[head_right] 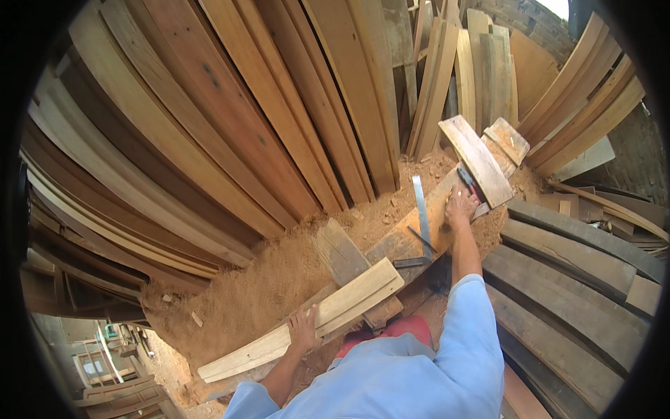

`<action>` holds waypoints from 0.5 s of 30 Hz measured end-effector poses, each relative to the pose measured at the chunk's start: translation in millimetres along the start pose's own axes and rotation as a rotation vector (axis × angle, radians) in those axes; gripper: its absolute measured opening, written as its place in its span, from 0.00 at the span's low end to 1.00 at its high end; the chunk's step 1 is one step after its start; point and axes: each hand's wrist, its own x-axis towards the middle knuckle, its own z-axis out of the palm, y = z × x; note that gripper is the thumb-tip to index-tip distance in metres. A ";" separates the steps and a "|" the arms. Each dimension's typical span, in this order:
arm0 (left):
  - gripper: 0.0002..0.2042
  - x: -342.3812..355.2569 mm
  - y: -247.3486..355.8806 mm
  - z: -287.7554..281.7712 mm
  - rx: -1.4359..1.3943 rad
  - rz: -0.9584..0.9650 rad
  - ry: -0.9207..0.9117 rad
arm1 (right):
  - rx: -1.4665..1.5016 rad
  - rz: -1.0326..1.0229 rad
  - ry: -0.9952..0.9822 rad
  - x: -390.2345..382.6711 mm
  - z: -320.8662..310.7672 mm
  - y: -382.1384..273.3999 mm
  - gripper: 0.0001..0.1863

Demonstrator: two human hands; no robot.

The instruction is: The person selects a long wooden plank from a stack and places it on a workbench. They measure the plank with a tape measure and mark it with a pencil. Using a circular saw, the person cuts the plank at the marked line. They then use a square ruler to check the cut and measure the resulting piece before placing it aside.

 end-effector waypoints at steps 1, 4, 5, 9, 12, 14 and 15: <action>0.60 0.9 1.0 -3.6 0.001 -0.006 -0.021 | 0.002 0.005 0.018 1.3 2.9 2.2 0.30; 0.61 -3.0 10.4 -5.2 0.017 -0.038 0.010 | 0.178 0.056 -0.035 -6.0 -8.0 -10.3 0.36; 0.61 -8.2 12.0 0.6 0.020 -0.053 0.034 | 0.262 0.016 0.032 -20.0 -19.3 -14.9 0.41; 0.54 -14.7 50.8 6.2 -0.126 0.127 0.147 | 0.756 -0.082 0.077 -62.2 -39.4 4.1 0.43; 0.47 -4.1 64.0 44.0 0.040 0.378 0.311 | 1.182 -0.171 -0.035 -111.9 -62.4 6.1 0.33; 0.41 6.7 62.5 49.9 0.000 0.563 0.360 | 1.482 -0.384 -0.134 -149.6 -71.0 4.2 0.26; 0.38 8.1 61.9 46.5 -0.018 0.652 0.380 | 1.695 -0.385 -0.297 -169.6 -74.9 -1.5 0.23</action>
